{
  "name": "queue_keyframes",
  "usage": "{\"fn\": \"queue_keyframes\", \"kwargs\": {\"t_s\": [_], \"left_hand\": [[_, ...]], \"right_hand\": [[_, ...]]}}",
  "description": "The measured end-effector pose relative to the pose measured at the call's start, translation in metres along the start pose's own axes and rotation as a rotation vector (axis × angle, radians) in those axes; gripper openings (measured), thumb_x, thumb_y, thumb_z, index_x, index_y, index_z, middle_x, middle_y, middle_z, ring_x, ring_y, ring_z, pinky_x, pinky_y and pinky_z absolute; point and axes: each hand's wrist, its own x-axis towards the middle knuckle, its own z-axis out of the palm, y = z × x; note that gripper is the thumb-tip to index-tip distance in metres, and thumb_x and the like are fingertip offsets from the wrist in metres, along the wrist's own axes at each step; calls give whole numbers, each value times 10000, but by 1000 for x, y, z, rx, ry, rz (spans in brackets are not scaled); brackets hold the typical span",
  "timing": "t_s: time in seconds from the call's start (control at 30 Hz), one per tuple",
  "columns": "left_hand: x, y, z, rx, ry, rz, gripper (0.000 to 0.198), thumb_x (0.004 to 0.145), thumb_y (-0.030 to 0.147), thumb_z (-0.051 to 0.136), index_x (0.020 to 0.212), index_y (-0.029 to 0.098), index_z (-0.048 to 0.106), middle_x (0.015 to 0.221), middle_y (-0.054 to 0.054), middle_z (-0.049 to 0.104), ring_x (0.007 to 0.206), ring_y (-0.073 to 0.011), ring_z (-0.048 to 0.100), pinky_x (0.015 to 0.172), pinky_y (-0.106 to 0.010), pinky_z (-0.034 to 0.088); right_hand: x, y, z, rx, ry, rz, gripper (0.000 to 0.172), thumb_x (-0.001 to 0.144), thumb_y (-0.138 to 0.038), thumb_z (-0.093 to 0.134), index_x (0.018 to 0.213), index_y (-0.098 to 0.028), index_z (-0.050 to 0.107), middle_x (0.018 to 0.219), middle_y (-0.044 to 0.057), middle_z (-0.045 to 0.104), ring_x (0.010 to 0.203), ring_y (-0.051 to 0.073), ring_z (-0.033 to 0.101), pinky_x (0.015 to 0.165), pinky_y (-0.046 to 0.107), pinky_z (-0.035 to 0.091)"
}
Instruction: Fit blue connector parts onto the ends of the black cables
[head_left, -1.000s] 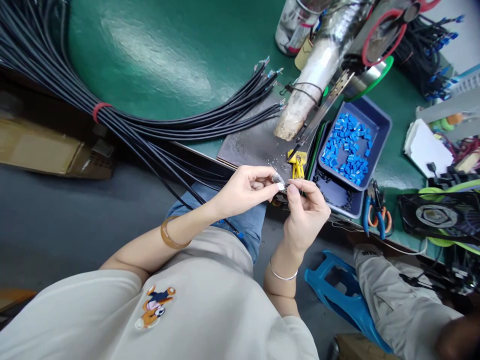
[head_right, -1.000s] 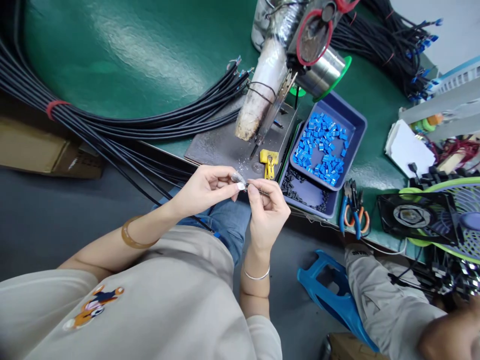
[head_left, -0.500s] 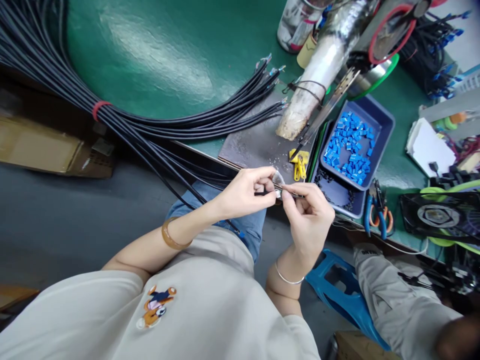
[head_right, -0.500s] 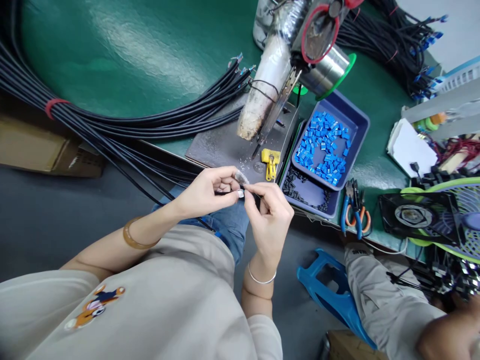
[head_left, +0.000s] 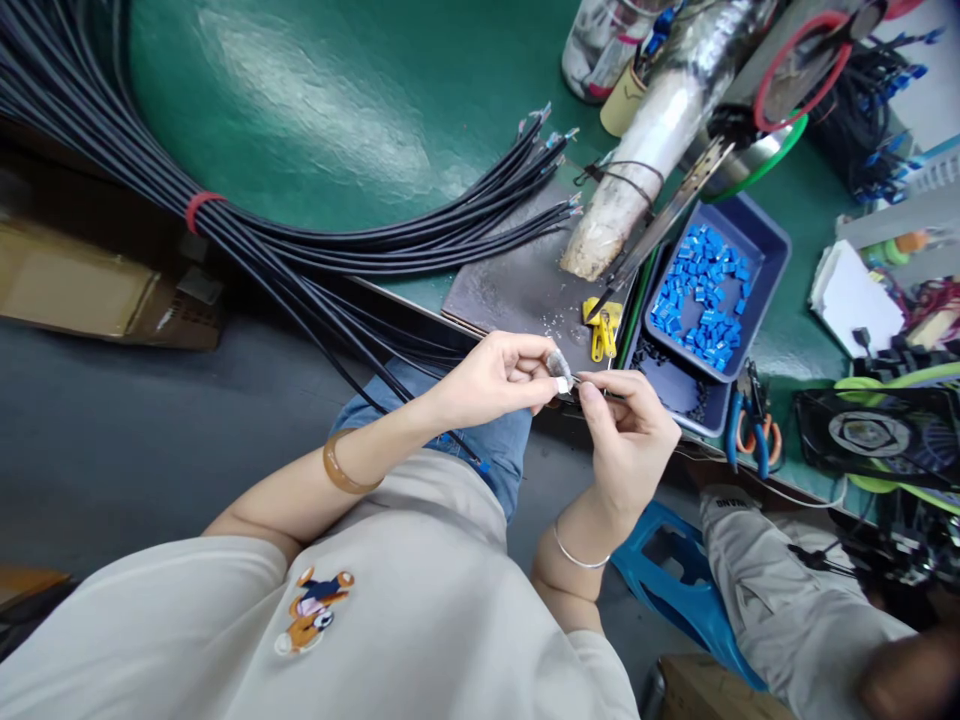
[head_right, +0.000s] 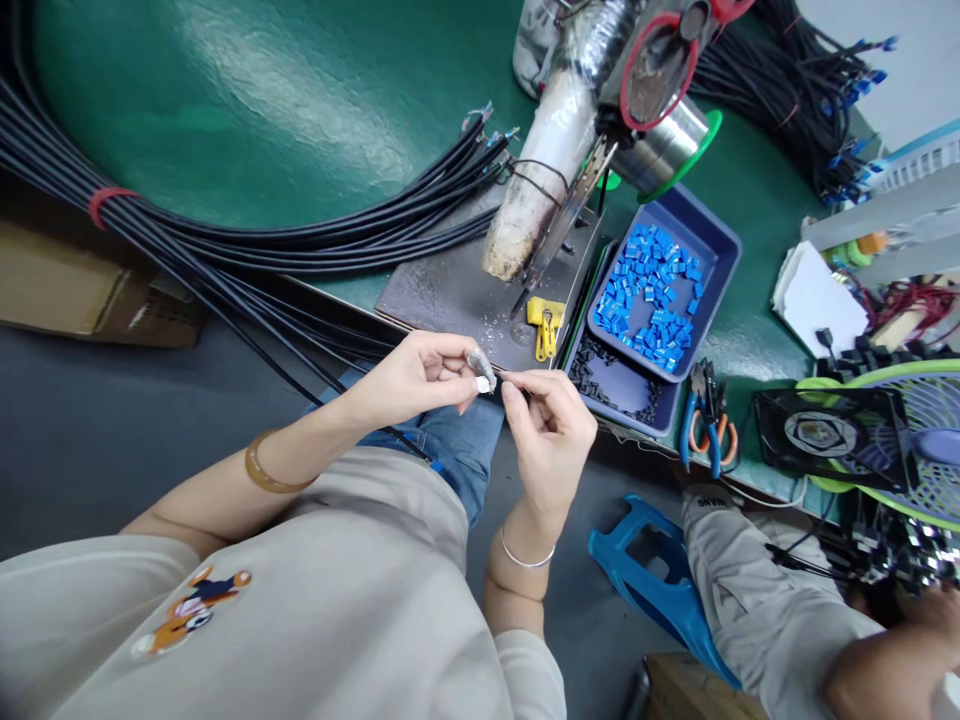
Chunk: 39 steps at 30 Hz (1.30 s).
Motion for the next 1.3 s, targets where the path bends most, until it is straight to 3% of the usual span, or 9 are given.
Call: {"fn": "queue_keyframes", "kwargs": {"t_s": [0.27,0.43,0.67,0.83,1.0,1.3], "left_hand": [[-2,7,-3,-47,-25,-79,177,726,121,719,625,107,575,520,31,575,490,-27,498,511,-135,391],[-3,13,-6,-9,-61,-143,178,749,183,726,650,95,606,499,30,565,453,-18,440,457,-133,324],[-3,13,-7,-6,-91,-187,226,746,225,750,641,101,594,484,30,555,437,-15,399,436,-137,289],[-3,11,-8,-10,-125,-204,237,751,245,758,664,108,586,509,30,566,450,-18,416,444,-138,296],[-3,8,-9,-3,-134,-188,209,745,226,763,751,114,587,545,35,583,496,-35,493,477,-135,344],[-2,8,-10,2,-165,-162,144,786,176,693,736,113,575,539,39,577,493,-25,481,486,-124,347]], "right_hand": [[3,3,0,20,-112,-5,57,869,-247,689,854,-228,741,820,25,672,754,144,615,580,269,458],[3,4,0,23,-126,-18,42,857,-229,704,844,-231,745,800,16,675,741,141,611,577,269,445],[2,2,0,-53,-98,-185,117,848,-150,706,890,-252,746,817,-9,694,706,115,600,557,255,411],[0,2,-2,-106,-124,-153,46,864,-204,682,851,-223,722,811,5,666,616,100,528,489,253,347],[2,5,-4,-41,-191,-60,120,875,-279,665,784,-204,689,788,21,642,677,128,558,521,261,385],[1,1,-6,-139,-154,-203,69,875,-176,674,850,-229,711,801,-1,688,714,126,611,582,262,439]]}}
